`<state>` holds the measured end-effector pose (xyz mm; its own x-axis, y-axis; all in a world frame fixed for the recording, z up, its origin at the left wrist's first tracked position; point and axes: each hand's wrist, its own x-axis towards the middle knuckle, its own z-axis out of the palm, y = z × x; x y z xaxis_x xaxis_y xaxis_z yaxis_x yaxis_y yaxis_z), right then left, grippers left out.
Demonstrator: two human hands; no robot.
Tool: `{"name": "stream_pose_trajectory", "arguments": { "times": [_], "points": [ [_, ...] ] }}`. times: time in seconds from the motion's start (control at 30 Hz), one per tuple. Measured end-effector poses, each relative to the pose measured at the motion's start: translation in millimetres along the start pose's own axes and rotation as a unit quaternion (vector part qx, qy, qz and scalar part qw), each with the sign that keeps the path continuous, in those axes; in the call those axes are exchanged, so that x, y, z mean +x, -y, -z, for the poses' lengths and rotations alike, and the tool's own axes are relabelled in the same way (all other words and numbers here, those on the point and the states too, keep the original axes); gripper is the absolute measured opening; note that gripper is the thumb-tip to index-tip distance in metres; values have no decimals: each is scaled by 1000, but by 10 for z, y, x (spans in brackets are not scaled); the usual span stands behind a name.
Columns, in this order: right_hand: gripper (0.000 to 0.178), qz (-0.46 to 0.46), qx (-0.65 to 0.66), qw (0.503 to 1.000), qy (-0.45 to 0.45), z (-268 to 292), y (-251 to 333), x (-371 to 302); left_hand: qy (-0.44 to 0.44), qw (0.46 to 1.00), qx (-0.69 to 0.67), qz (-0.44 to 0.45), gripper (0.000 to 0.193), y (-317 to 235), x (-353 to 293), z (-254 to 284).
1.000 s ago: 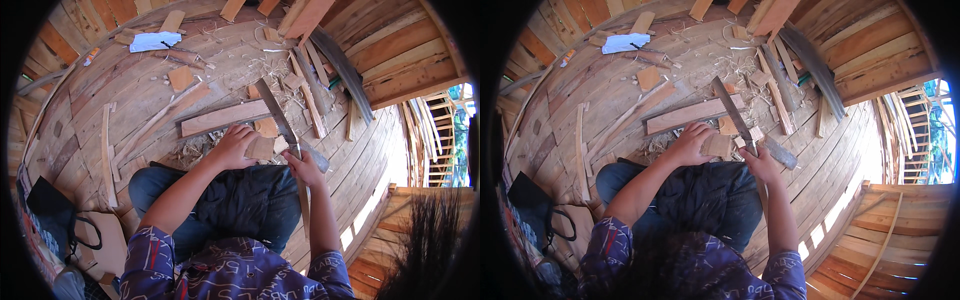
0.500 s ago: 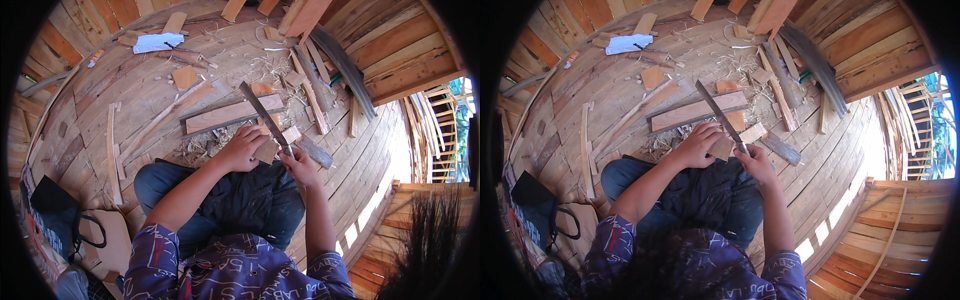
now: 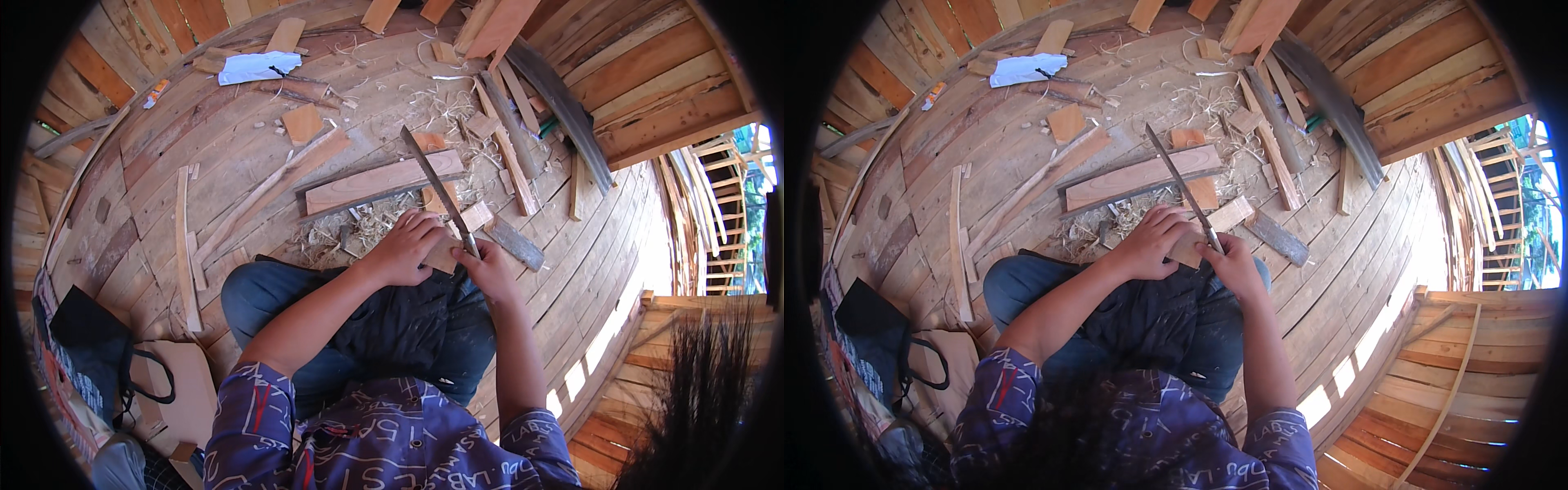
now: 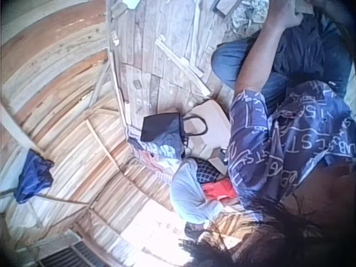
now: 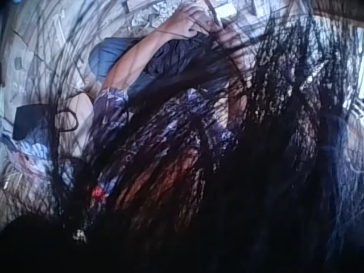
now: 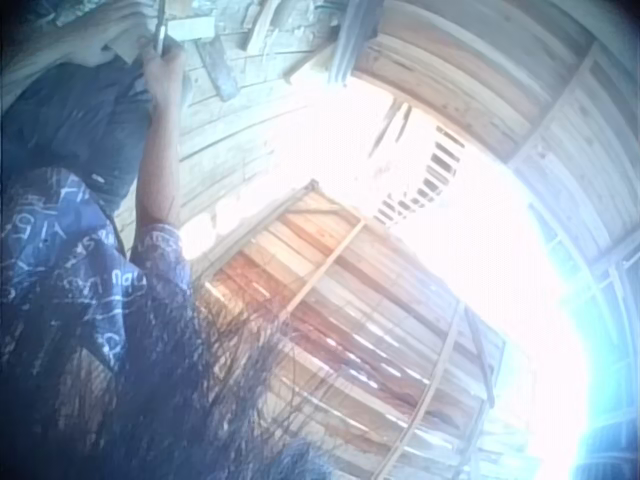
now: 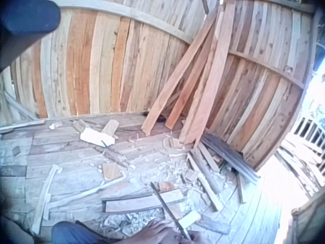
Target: The person saws a piece of wood with a hand saw while sitting on the floor.
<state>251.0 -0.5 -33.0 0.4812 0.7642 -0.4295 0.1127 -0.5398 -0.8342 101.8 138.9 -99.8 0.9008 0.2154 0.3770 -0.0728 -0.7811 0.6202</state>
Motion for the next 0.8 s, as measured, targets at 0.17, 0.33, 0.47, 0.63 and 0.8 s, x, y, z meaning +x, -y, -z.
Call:
{"name": "stream_pose_trajectory", "arguments": {
  "times": [0.17,0.33,0.47,0.63,0.8],
  "points": [
    [20,-1,7,999,-44,-44,-1,-3,-31,995,42,82,93,-51,-36,39],
    [15,20,32,995,-91,18,-147,51,-7,972,-81,222,105,45,-46,-45],
    [12,12,44,996,-81,46,-111,50,112,873,-350,320,83,282,-50,-210],
    [11,14,52,996,-69,53,-73,-17,107,824,-474,292,46,215,-32,-222],
    [12,9,41,998,-37,82,-66,-63,53,795,-533,286,42,230,-11,-57]
  ]
}}
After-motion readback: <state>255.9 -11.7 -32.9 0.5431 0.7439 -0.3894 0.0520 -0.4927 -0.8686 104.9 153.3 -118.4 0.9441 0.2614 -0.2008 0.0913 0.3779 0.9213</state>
